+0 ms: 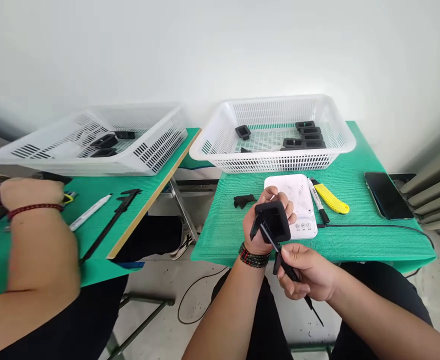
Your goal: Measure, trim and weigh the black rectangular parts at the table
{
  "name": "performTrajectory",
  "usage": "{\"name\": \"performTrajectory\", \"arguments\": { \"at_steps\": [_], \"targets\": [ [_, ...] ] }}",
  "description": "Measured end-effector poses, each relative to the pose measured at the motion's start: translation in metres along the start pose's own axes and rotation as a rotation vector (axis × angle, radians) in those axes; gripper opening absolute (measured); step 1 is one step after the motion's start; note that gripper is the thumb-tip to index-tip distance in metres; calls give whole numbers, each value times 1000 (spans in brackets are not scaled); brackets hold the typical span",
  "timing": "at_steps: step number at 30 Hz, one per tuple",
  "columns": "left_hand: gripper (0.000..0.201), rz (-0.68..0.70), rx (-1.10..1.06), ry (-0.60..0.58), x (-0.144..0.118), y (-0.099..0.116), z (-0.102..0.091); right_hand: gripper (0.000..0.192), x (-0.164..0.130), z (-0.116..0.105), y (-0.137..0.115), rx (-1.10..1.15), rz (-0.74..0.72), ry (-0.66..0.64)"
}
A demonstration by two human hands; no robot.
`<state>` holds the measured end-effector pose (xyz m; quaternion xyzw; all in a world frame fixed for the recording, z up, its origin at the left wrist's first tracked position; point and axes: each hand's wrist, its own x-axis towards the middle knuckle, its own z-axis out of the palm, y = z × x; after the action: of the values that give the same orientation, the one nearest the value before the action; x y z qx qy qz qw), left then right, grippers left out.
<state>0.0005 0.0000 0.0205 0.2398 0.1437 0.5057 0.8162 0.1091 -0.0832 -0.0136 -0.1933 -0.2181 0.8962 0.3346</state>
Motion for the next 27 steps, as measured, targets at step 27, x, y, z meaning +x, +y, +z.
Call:
{"name": "performTrajectory", "arguments": {
  "at_steps": [27],
  "targets": [
    [21,108,259,96,7,14,-18,20,-42,4,-48,-1752,-385,475]
  ]
}}
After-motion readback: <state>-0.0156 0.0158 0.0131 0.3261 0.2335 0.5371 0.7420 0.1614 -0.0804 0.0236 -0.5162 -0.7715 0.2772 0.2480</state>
